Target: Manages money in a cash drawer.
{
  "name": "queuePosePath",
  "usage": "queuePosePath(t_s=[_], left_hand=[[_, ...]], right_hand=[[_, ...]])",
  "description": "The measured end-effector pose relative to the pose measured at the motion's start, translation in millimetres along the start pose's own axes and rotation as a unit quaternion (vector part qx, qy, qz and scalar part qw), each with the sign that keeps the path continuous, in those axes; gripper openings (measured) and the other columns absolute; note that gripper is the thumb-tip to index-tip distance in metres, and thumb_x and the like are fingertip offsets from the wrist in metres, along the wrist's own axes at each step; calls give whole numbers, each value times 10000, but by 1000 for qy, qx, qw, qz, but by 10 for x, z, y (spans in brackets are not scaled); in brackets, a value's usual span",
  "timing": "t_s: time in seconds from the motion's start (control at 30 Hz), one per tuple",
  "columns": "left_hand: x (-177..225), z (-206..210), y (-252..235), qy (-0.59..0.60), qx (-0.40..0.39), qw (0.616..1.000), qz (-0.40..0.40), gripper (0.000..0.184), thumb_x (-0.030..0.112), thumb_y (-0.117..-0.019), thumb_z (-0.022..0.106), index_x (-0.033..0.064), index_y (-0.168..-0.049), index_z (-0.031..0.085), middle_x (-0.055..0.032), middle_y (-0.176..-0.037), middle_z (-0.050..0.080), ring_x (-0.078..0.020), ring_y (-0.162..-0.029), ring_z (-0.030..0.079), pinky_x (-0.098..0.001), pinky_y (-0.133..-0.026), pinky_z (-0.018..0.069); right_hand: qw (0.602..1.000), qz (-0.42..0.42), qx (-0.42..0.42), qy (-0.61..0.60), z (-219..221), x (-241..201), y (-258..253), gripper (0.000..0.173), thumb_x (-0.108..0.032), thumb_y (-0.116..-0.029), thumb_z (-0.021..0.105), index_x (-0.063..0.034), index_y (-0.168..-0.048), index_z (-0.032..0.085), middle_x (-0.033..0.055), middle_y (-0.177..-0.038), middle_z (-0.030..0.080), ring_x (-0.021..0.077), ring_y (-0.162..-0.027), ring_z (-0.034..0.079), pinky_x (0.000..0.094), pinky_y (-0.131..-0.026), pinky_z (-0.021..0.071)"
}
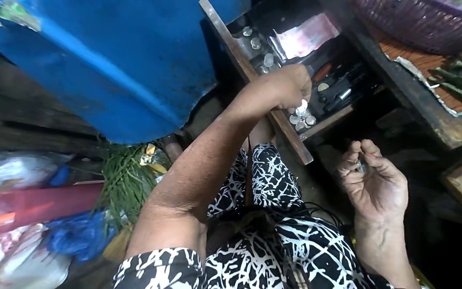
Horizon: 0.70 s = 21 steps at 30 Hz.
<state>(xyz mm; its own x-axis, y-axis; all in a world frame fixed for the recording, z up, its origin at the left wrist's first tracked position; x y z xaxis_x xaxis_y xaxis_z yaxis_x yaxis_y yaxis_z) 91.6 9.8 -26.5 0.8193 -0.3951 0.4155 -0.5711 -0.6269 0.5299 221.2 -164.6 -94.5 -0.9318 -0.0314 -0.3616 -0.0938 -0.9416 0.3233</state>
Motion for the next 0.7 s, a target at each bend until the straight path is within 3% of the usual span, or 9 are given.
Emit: queuePosePath(t_s=[0.1, 0.2, 0.27, 0.3, 0.37, 0.43, 0.5, 0.6, 0.7], left_hand=[[-35, -33, 12, 46, 19, 999, -4, 164, 49, -996, 615, 75, -1123, 715, -69, -1000, 718, -142, -796, 670, -337, -769, 562], [-139, -117, 79, 275, 65, 959, -10, 214, 9, -1023, 515, 37, -1182, 655, -100, -1036, 680, -144, -810, 666, -288, -744, 563], [-249, -147, 105, 418, 90, 904, -19, 151, 101, -1024, 479, 76, -1091, 612, -61, -950, 628, -140, -761, 636, -276, -667, 549], [-263, -162, 113, 413, 103, 905, -16, 126, 146, -1021, 485, 92, -1023, 598, -33, -891, 607, -111, -699, 601, -253, -612, 519], [-111, -179, 144, 247, 117, 962, 14, 151, 140, -1014, 553, 39, -946, 643, -42, -792, 576, -112, -616, 509, -281, -560, 432], [130, -43, 157, 32, 71, 996, 54, 169, 159, -1008, 602, 50, -961, 722, -96, -878, 669, -230, -802, 627, -456, -726, 512], [249, 134, 142, -104, 40, 992, 54, 120, 154, -992, 632, 85, -1017, 728, -130, -982, 700, -332, -966, 671, -566, -829, 532], [321, 257, 145, -180, 21, 983, 28, 99, 110, -983, 630, 55, -1028, 698, -168, -1018, 681, -375, -1019, 661, -566, -811, 531], [368, 252, 165, -205, 29, 978, 29, 60, 46, -967, 623, 40, -984, 681, -162, -982, 670, -364, -974, 666, -535, -747, 538]], right_hand=[[1000, -2, 4, 8, -10, 2, -6, 254, -27, -992, 412, -23, -1035, 661, 147, -977, 718, 191, -811, 727, 292, -724, 622], [1000, -2, 11, 11, -19, -3, -11, 252, -24, -990, 415, -26, -1026, 664, 147, -974, 722, 191, -810, 731, 290, -721, 624], [1000, 1, 4, 8, -12, 5, -19, 245, -18, -988, 418, -24, -1030, 659, 148, -974, 716, 191, -813, 728, 290, -725, 623], [1000, 1, 2, 6, -6, 13, -23, 244, -14, -986, 420, -21, -1031, 660, 152, -971, 717, 194, -814, 730, 291, -725, 624], [1000, 3, 4, 9, 5, 33, -29, 250, -14, -988, 411, -23, -1032, 657, 153, -962, 719, 195, -812, 732, 295, -726, 627], [1000, 3, 7, 15, 19, 47, -31, 254, -20, -990, 415, -19, -1030, 666, 148, -954, 724, 195, -808, 734, 298, -726, 629], [1000, 2, 5, 20, 31, 51, -29, 243, -19, -985, 427, -19, -1028, 667, 146, -958, 723, 193, -809, 731, 294, -724, 625], [1000, 1, 4, 23, 26, 51, -19, 233, -22, -986, 438, -17, -1043, 664, 146, -966, 720, 192, -815, 729, 291, -717, 623], [999, 2, 10, 31, 43, 67, -16, 241, -21, -989, 421, -17, -1045, 655, 147, -971, 721, 185, -808, 727, 282, -703, 621]])
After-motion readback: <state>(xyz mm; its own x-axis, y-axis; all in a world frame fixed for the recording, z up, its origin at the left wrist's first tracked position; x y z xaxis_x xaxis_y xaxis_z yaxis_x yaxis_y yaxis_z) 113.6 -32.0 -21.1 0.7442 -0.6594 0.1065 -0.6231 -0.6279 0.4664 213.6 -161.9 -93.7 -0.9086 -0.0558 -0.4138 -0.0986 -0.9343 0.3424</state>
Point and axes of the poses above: each hand's wrist, its own y-axis away from the middle knuckle, its own z-axis out of the palm, x = y × z, the point moved 9 cm from there along -y, towards the middle knuckle
